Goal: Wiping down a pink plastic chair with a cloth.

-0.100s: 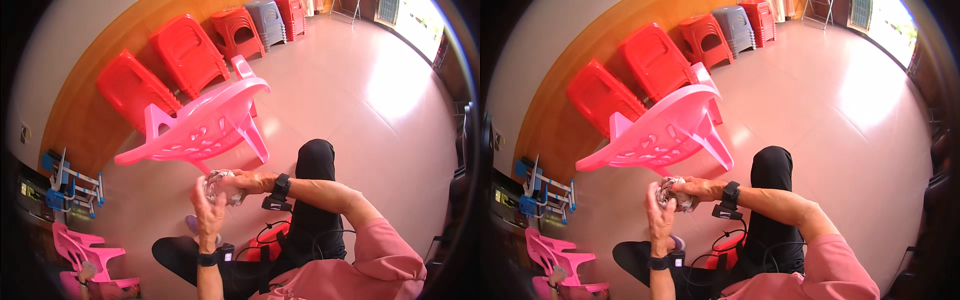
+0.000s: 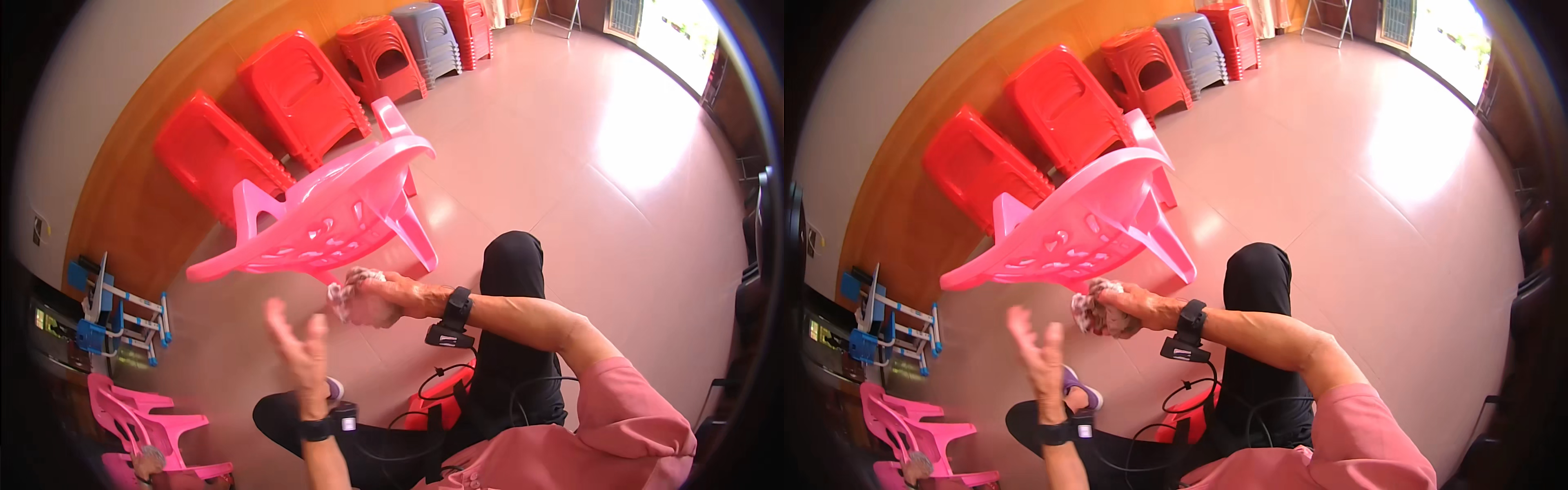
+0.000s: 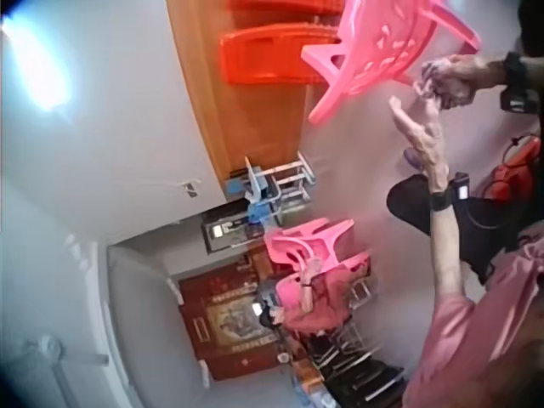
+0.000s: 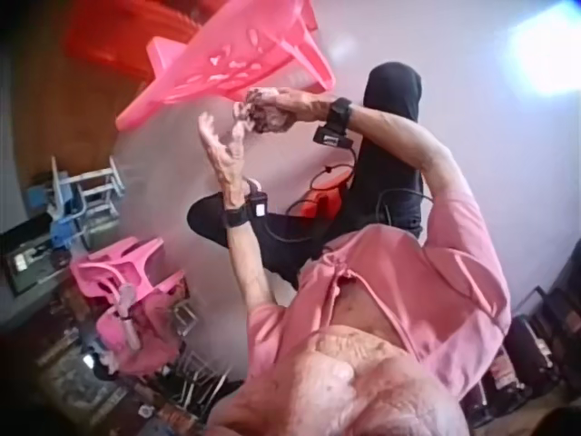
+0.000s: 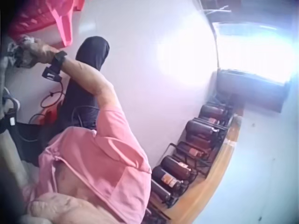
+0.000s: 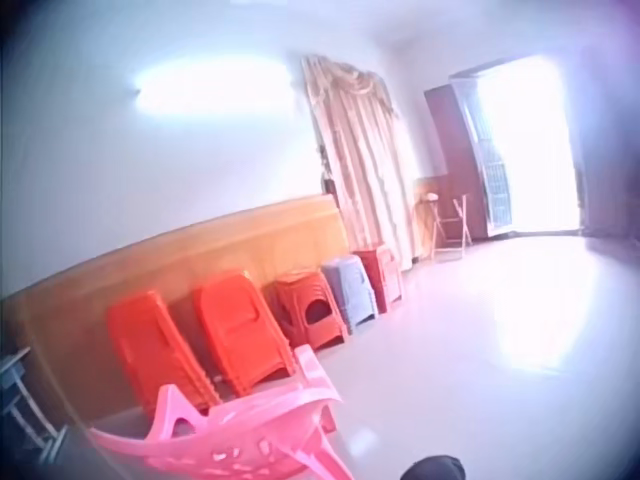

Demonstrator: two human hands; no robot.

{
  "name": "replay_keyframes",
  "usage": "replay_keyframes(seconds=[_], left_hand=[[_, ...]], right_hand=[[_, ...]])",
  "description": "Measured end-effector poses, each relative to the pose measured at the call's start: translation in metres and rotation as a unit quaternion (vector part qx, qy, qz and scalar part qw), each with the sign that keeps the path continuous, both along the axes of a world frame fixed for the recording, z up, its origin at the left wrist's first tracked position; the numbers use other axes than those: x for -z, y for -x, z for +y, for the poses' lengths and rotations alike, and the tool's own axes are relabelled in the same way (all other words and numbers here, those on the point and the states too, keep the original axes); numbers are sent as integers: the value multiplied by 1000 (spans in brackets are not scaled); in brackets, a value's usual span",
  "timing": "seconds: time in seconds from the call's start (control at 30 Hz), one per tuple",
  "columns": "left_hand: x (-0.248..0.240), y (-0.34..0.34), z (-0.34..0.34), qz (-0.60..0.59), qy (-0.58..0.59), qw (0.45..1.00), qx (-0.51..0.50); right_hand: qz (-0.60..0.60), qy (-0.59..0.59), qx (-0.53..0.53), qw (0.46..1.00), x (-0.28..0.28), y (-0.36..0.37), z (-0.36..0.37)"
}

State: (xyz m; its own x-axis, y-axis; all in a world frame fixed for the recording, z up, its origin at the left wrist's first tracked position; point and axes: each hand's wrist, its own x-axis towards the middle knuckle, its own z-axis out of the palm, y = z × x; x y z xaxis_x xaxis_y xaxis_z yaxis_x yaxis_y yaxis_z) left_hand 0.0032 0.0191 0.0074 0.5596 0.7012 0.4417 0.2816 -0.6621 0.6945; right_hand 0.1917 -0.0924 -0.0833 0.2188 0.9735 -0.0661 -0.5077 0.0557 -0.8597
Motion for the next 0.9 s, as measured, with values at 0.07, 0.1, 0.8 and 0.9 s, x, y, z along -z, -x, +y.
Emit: replay_keyframes(seconds=[0.07, 0.1, 0.8, 0.9], left_hand=[[-16, 6, 20, -39, -50, 996, -59], [-33, 15, 37, -60, -82, 990, -101], [-97, 39, 68, 127, -13, 982, 138], [-96, 27, -1, 85, 17, 986, 145]], right_hand=[[27, -8, 121, 992, 16, -7, -2], [17, -40, 144, 989, 1, -2, -8], [34, -32, 228, 973, 22, -22, 7], [12, -92, 209, 974, 46, -44, 4]])
